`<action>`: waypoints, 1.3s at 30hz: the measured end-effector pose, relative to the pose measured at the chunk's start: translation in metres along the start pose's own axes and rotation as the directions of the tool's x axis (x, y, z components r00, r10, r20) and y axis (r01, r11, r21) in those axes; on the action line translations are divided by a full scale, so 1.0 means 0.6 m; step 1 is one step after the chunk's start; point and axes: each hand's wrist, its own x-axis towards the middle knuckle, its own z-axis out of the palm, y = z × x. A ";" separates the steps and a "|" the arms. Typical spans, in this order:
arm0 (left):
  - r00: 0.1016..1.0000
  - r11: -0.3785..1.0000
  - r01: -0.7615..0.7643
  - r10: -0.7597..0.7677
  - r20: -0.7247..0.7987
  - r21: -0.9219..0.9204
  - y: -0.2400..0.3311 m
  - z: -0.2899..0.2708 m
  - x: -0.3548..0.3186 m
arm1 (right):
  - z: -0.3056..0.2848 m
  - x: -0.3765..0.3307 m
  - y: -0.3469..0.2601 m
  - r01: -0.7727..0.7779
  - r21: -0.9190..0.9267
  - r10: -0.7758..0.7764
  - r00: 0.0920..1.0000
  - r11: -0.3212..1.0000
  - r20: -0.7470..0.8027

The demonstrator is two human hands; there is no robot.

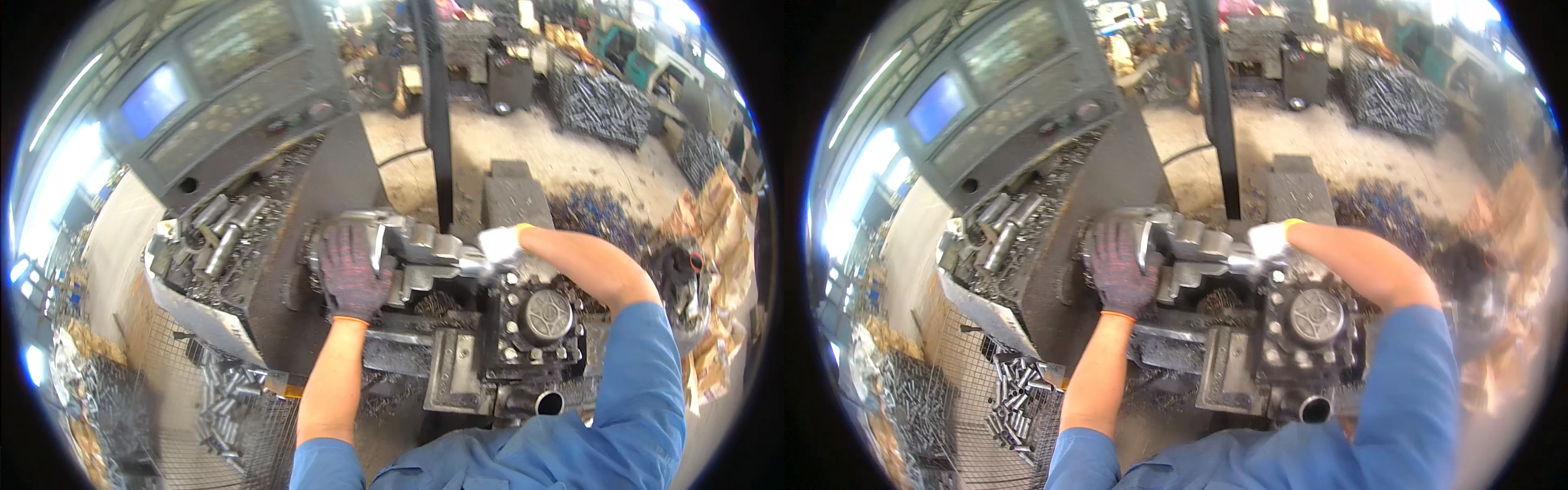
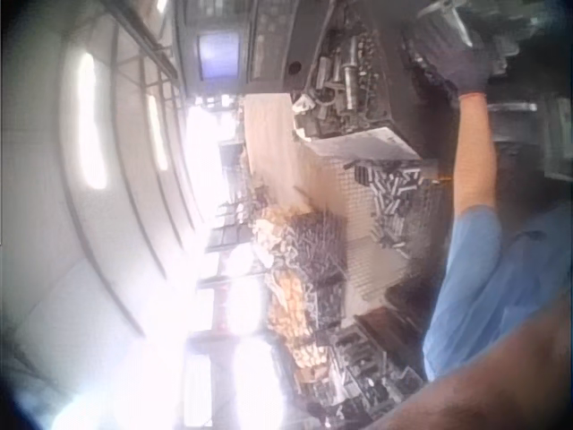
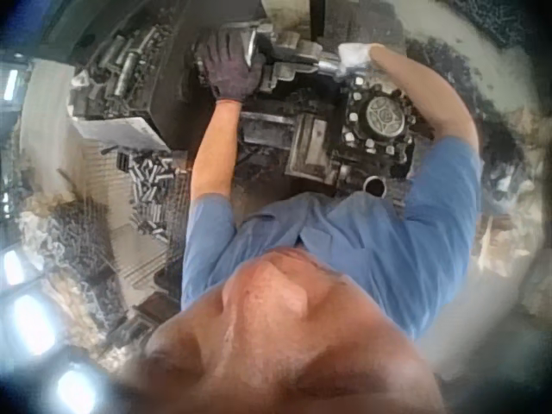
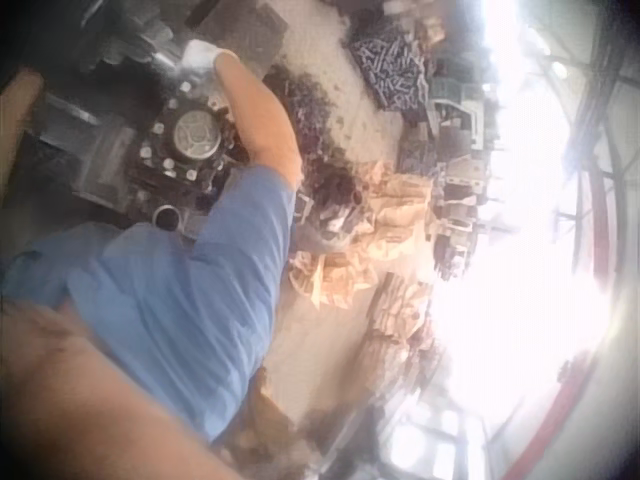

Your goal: The person repeatedly loads cylindrical metal blanks into a CNC lathe chuck, secures them, and removes finished parts. The person places the finished parts into a wire basket. The person wears gloves and uses both hands to handle the parts and operate the machine.

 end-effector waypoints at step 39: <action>0.265 -0.694 0.712 0.409 0.873 0.109 0.104 -0.089 -0.390 | 0.825 -0.721 -0.161 -0.538 0.816 0.649 0.546 -0.212 0.529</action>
